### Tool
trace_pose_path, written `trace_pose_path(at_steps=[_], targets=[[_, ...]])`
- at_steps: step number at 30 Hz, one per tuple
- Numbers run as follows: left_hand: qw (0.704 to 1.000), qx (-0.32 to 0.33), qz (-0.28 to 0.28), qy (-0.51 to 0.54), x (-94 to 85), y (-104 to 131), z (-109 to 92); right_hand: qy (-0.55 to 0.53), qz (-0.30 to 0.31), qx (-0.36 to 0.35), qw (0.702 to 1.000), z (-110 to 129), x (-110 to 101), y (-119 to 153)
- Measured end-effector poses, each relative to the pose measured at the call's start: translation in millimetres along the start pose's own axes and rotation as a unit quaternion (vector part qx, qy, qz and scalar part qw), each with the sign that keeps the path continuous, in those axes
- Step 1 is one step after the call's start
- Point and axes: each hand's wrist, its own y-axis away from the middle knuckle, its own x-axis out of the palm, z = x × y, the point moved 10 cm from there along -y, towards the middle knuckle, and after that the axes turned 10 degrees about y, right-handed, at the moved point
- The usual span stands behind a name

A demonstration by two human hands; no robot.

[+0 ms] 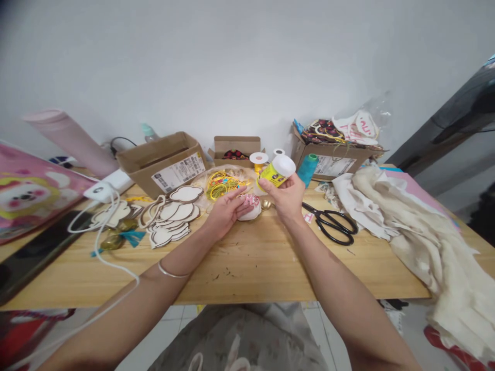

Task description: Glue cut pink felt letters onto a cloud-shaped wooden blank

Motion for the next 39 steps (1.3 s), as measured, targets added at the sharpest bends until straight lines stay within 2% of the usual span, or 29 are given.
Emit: trace_pose_path(at_steps=[6, 19, 25, 31, 39], targets=[[1.000, -0.014, -0.008, 0.003, -0.9, 0, 3, -0.003, -0.012, 0.000, 1.000, -1, -3, 0], [0.998, -0.020, -0.040, 0.035, -3.5, -1, 2, 0.003, 0.010, 0.007, 1.000, -3, 2, 2], [0.998, -0.017, -0.040, 0.042, -5.5, -3, 3, 0.015, 0.049, 0.028, 0.998, -5, 7, 4], [0.998, -0.023, -0.042, 0.048, -5.8, -4, 4, 0.023, 0.030, 0.024, 0.999, -5, 6, 2], [0.997, -0.023, -0.041, 0.059, -3.5, -2, 2, 0.003, 0.046, 0.024, 0.999, -10, 7, 2]])
